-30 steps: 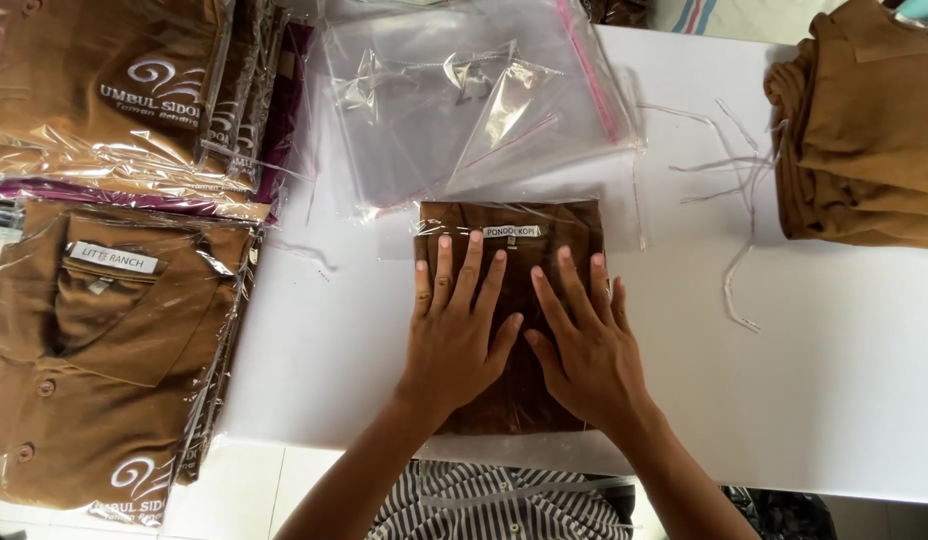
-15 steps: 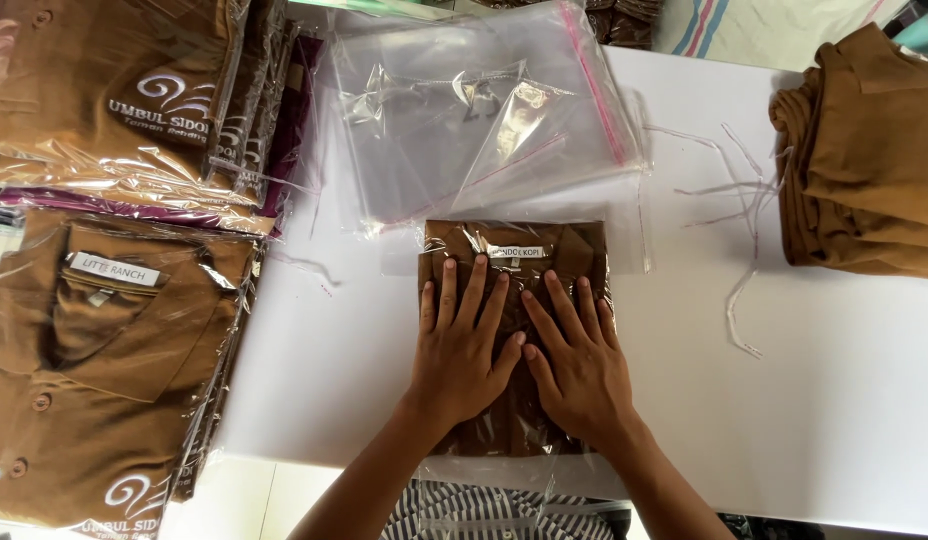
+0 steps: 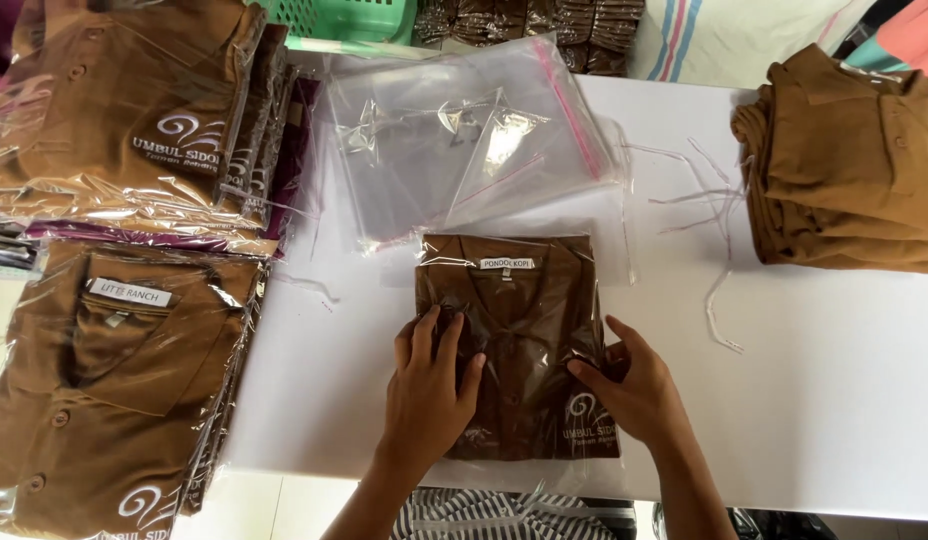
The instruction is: The person folds a shirt and slides it into a clear plastic bag.
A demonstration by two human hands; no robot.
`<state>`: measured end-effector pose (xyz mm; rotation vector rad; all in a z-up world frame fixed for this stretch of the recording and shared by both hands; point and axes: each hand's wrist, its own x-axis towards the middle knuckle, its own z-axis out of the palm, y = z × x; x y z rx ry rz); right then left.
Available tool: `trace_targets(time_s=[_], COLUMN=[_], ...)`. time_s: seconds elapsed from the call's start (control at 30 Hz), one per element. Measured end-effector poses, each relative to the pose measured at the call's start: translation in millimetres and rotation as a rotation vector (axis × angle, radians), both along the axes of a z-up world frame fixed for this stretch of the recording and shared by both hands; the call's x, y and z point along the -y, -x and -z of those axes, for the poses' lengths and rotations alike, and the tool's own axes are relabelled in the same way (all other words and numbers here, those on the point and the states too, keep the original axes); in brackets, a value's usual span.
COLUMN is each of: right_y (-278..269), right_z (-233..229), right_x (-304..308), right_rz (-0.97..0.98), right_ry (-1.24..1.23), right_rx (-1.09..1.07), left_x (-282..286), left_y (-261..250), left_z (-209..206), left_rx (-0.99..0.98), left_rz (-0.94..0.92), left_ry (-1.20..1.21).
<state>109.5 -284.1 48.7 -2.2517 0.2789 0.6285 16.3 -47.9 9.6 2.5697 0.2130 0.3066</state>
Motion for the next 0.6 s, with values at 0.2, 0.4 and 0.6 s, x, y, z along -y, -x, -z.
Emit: trace_targets(time_s=[0.2, 0.4, 0.6], right_y=[-5.0, 0.9, -29.1], right_z=[-10.7, -76.6, -110.0], right_x=[-3.0, -26.1, -43.0], right_rz=[0.128, 0.063, -0.556], right_ry=[-0.647, -0.665, -0.626], right_rx=[0.043, 0.128, 0.421], left_x=[5.4, 37.4, 89.1], left_y=[5.4, 0.6, 5.9], left_z=[6.1, -147.4, -166.0], left_rx=[0.116, -0.516, -0.199], left_rz=[-0.048, 0.216, 0.196], left_ry=[-0.07, 0.338, -0.234])
